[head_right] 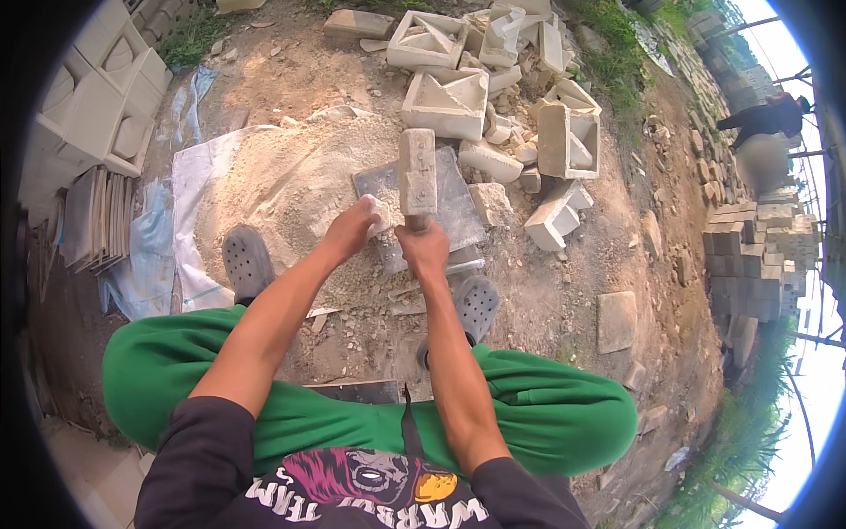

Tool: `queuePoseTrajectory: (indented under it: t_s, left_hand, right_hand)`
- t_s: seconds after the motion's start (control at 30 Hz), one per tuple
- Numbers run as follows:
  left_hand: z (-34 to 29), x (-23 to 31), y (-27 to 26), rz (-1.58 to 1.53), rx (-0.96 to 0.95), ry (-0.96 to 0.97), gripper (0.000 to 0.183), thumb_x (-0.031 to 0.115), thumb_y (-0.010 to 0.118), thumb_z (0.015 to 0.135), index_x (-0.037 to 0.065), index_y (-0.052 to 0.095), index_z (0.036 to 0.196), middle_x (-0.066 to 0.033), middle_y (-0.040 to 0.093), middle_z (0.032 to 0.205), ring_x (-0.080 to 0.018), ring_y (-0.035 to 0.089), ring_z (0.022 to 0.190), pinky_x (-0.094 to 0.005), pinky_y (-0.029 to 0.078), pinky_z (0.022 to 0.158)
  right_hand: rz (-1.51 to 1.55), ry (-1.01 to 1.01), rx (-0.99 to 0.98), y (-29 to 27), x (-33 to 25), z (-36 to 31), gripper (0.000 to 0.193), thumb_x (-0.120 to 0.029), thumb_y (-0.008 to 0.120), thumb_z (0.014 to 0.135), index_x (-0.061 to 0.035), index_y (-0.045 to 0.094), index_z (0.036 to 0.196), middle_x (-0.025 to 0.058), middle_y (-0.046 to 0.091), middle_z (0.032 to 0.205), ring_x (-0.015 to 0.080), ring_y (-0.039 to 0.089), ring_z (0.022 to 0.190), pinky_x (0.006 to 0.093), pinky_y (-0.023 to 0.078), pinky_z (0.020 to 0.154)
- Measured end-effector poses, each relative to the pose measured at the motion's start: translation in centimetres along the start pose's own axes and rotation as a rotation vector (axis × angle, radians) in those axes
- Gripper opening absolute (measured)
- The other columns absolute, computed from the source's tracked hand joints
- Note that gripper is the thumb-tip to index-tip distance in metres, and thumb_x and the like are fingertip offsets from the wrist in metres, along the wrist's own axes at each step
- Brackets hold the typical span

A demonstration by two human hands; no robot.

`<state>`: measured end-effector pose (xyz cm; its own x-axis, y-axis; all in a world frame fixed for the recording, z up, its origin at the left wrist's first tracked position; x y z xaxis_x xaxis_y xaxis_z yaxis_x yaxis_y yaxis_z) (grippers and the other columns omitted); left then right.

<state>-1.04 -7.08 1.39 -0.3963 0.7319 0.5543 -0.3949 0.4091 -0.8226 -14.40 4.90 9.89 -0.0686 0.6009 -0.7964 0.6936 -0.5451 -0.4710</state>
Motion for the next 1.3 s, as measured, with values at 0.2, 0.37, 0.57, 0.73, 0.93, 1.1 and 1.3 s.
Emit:
queuePoseTrajectory:
  t_s: [0.2, 0.37, 0.57, 0.73, 0.93, 1.1, 1.3]
  left_hand:
    - [0.5, 0.2, 0.0, -0.029, -0.072, -0.036, 0.013, 0.006, 0.071, 0.081, 0.008, 0.069, 0.094, -0.0174, 0.054, 0.114, -0.0386, 0.062, 0.099, -0.0453, 0.054, 0.084]
    - [0.9, 1.0, -0.7, -0.030, -0.139, -0.100, 0.017, 0.003, 0.061, 0.085, 0.010, 0.072, 0.096, -0.0165, 0.055, 0.113, -0.0371, 0.064, 0.102, -0.0455, 0.055, 0.084]
    - [0.1, -0.2, 0.0, -0.018, -0.037, -0.066, 0.017, 0.003, 0.060, 0.084, 0.009, 0.072, 0.095, -0.0169, 0.054, 0.112, -0.0380, 0.064, 0.100, -0.0457, 0.055, 0.083]
    - [0.6, 0.3, -0.3, 0.011, -0.142, -0.084, 0.016, 0.009, 0.071, 0.081, 0.009, 0.071, 0.097, -0.0159, 0.054, 0.114, -0.0358, 0.064, 0.102, -0.0449, 0.055, 0.086]
    - [0.2, 0.6, -0.7, 0.005, -0.104, -0.110, 0.014, 0.004, 0.061, 0.083, 0.010, 0.071, 0.091, -0.0169, 0.055, 0.106, -0.0366, 0.065, 0.098, -0.0448, 0.055, 0.081]
    - [0.2, 1.0, -1.4, 0.000, -0.076, -0.090, 0.012, 0.004, 0.060, 0.084, 0.009, 0.070, 0.089, -0.0174, 0.056, 0.108, -0.0373, 0.065, 0.099, -0.0454, 0.055, 0.081]
    - [1.0, 1.7, -0.9, -0.031, -0.091, -0.080, 0.008, 0.006, 0.062, 0.084, 0.008, 0.069, 0.087, -0.0174, 0.057, 0.109, -0.0386, 0.066, 0.096, -0.0449, 0.055, 0.082]
  right_hand:
    - [-0.120, -0.170, 0.118, 2.3, 4.5, 1.9, 0.029, -0.026, 0.072, 0.076, 0.0033, 0.070, 0.076, 0.0118, 0.067, 0.060, 0.0222, 0.069, 0.054, 0.0364, 0.055, 0.057]
    - [-0.399, 0.068, -0.097, 2.5, 8.0, 3.4, 0.030, -0.027, 0.073, 0.073, 0.0033, 0.070, 0.076, 0.0137, 0.068, 0.064, 0.0226, 0.070, 0.057, 0.0368, 0.056, 0.058]
    - [-0.157, -0.038, 0.007, 0.1, 0.3, 1.2, 0.036, -0.033, 0.073, 0.071, 0.0017, 0.073, 0.081, 0.0207, 0.071, 0.073, 0.0383, 0.072, 0.073, 0.0439, 0.054, 0.069]
    - [-0.304, -0.144, 0.099, 1.8, 5.1, 0.8, 0.031, -0.028, 0.073, 0.073, 0.0019, 0.072, 0.078, 0.0163, 0.067, 0.062, 0.0280, 0.070, 0.057, 0.0377, 0.055, 0.061]
    - [-0.324, 0.222, -0.181, 2.0, 5.1, 1.6, 0.027, -0.027, 0.074, 0.073, -0.0002, 0.074, 0.077, 0.0136, 0.071, 0.067, 0.0232, 0.071, 0.058, 0.0350, 0.056, 0.059]
    - [-0.045, 0.056, 0.010, 0.2, -0.2, -0.2, 0.034, -0.030, 0.073, 0.073, 0.0028, 0.069, 0.070, 0.0120, 0.066, 0.058, 0.0225, 0.068, 0.054, 0.0365, 0.054, 0.059]
    - [-0.491, 0.015, 0.018, 2.2, 8.5, 1.5, 0.035, -0.028, 0.075, 0.072, 0.0057, 0.073, 0.080, 0.0210, 0.072, 0.074, 0.0272, 0.074, 0.068, 0.0378, 0.057, 0.064]
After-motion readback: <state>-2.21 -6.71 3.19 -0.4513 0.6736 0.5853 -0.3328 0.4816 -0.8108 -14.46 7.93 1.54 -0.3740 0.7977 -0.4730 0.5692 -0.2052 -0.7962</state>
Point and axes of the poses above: each hand's wrist, its own z-axis towards the middle knuckle, its own y-axis out of the palm, x = y × z, the point moved 2 cm from there along z, towards the middle knuckle
